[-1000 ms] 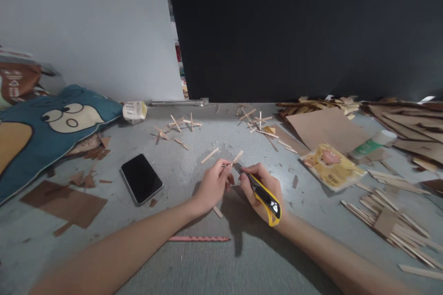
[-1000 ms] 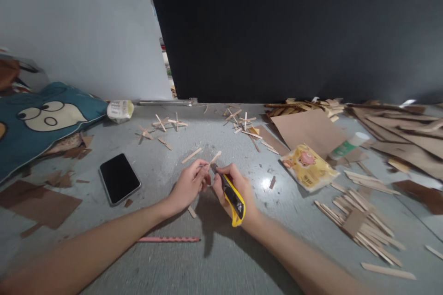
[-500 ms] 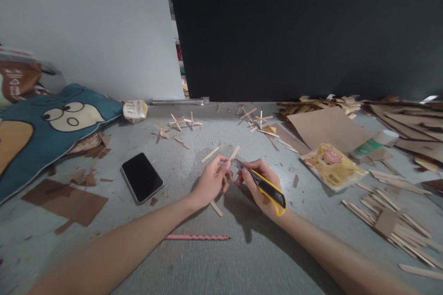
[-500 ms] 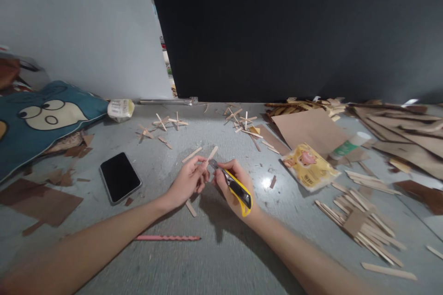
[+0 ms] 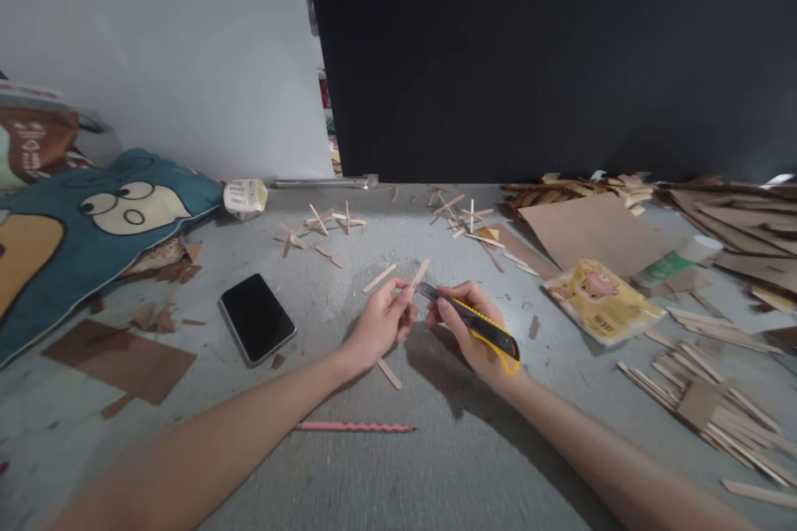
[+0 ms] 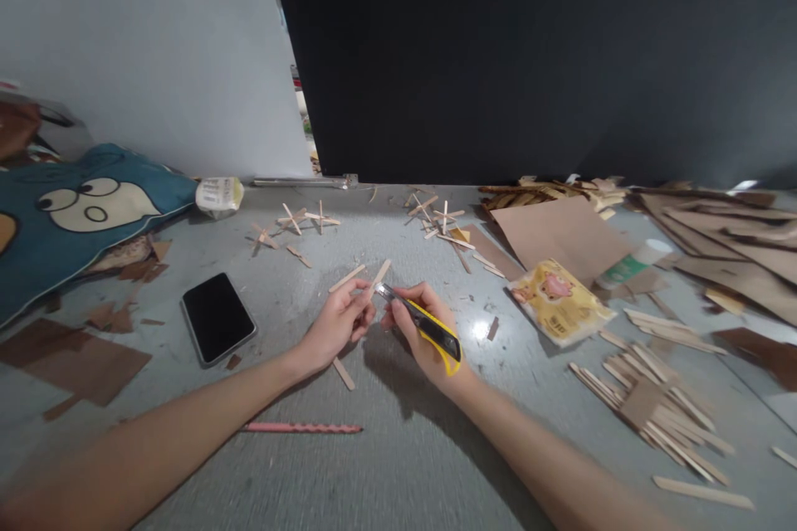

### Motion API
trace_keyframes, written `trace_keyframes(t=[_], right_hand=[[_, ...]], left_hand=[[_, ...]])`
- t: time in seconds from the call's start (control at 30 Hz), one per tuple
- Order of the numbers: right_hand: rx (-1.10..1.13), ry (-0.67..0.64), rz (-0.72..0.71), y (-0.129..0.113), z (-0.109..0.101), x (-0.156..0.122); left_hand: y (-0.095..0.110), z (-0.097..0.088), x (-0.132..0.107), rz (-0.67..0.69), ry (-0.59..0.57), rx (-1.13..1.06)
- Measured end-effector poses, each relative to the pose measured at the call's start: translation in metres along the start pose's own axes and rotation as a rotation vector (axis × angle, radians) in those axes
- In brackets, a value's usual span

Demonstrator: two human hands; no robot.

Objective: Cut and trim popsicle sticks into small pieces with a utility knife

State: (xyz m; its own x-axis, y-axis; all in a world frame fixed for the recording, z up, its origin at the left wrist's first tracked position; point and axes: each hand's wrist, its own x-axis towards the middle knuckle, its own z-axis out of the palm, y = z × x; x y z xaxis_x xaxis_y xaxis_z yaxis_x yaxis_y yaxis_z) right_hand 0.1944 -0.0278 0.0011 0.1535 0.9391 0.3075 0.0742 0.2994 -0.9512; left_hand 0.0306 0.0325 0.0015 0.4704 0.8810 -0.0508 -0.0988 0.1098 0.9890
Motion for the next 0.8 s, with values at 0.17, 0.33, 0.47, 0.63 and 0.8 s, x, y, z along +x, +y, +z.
trace_keyframes(t=[0.17, 0.33, 0.47, 0.63, 0.8], right_hand=[[0.017, -0.021, -0.004, -0.0006, -0.0012, 0.0007], [0.009, -0.033, -0.01, -0.0004, -0.0033, 0.0013], [0.018, -0.047, 0.01, 0.0008, -0.0048, 0.0019], [0.021, -0.046, 0.032, 0.0025, -0.0032, 0.0029], [-0.09, 0.019, -0.072, 0.002, -0.0056, 0.0005]], left_hand=[[-0.0004, -0.0016, 0.0004, 0.0, -0.003, -0.015], [0.0007, -0.0019, 0.0002, -0.009, 0.003, -0.031], [0.0005, -0.002, 0.001, -0.009, 0.0, -0.034], [-0.0001, -0.0027, 0.0021, -0.014, 0.001, -0.031], [0.0022, -0.0002, -0.0013, 0.019, 0.025, 0.028]])
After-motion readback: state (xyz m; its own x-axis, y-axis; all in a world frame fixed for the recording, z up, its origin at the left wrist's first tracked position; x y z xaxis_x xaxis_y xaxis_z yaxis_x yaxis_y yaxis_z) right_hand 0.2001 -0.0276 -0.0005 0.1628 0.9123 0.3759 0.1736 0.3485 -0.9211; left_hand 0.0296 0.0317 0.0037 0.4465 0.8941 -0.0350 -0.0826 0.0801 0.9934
